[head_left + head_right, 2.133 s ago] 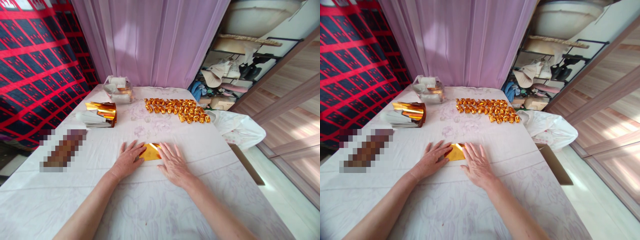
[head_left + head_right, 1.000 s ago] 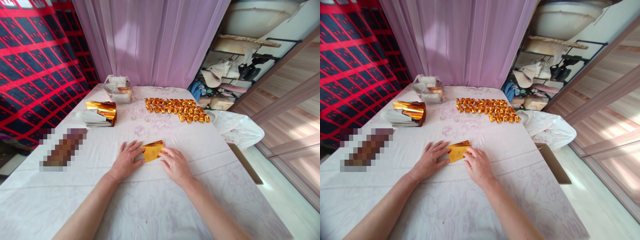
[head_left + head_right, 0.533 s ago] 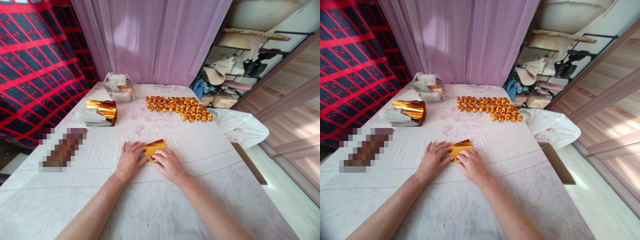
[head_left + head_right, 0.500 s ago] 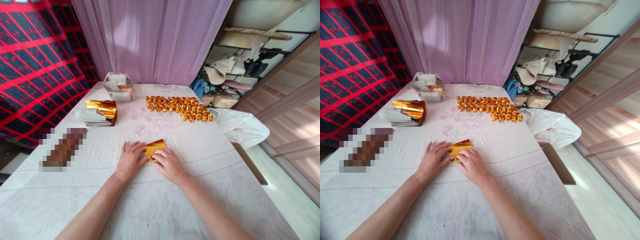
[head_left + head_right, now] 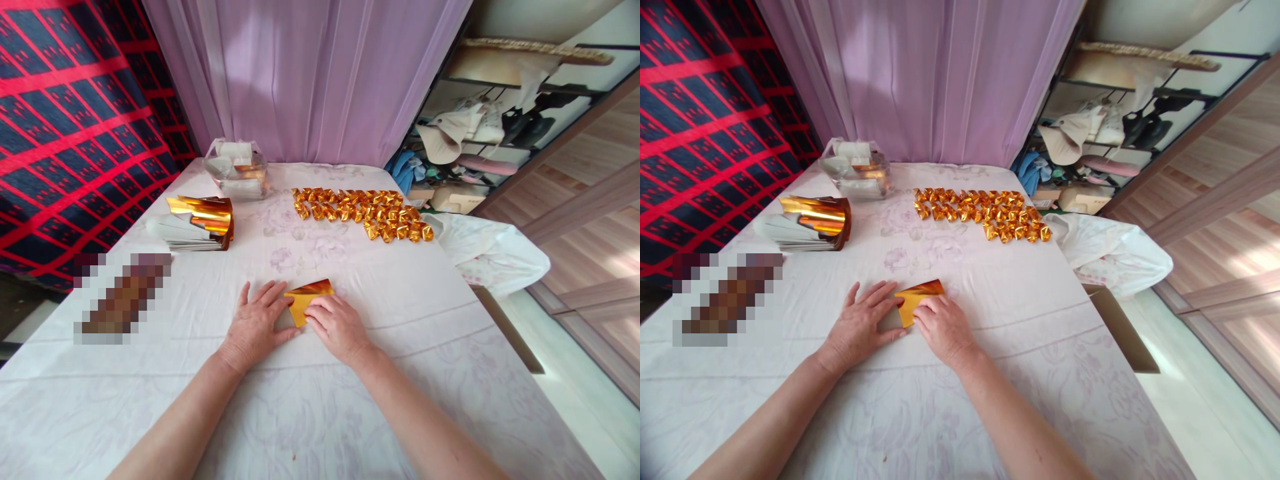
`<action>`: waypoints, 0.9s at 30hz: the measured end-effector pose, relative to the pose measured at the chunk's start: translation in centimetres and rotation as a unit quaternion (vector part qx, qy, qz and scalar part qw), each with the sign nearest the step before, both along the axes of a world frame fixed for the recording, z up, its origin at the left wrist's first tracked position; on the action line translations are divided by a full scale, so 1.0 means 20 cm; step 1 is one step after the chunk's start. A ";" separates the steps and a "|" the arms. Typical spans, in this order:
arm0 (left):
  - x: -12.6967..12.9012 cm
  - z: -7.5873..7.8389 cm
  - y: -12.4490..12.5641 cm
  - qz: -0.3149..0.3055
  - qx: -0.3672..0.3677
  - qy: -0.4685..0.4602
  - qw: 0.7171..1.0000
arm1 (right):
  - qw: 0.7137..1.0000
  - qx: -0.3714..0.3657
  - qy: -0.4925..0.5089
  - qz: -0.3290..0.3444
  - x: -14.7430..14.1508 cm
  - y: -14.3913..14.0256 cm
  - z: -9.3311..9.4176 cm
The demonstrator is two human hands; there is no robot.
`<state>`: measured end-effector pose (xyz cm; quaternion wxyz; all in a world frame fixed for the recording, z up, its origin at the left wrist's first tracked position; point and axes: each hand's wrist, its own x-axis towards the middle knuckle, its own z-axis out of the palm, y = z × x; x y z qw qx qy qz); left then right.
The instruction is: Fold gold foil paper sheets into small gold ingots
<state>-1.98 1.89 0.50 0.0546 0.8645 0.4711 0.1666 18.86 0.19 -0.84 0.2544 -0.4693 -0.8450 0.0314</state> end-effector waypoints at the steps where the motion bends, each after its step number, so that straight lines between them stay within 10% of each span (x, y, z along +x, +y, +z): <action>1: 0.01 0.01 -0.01 0.000 0.018 -0.001 1.000 | 1.000 -0.006 0.004 -0.006 0.00 0.00 0.00; 15: 0.06 0.02 -0.03 -0.063 0.120 0.015 0.991 | 0.998 -0.022 0.057 -0.020 0.08 0.01 0.01; 27: 0.02 0.05 -0.02 -0.045 0.044 -0.015 0.998 | 0.997 -0.043 0.043 -0.053 0.22 0.03 0.01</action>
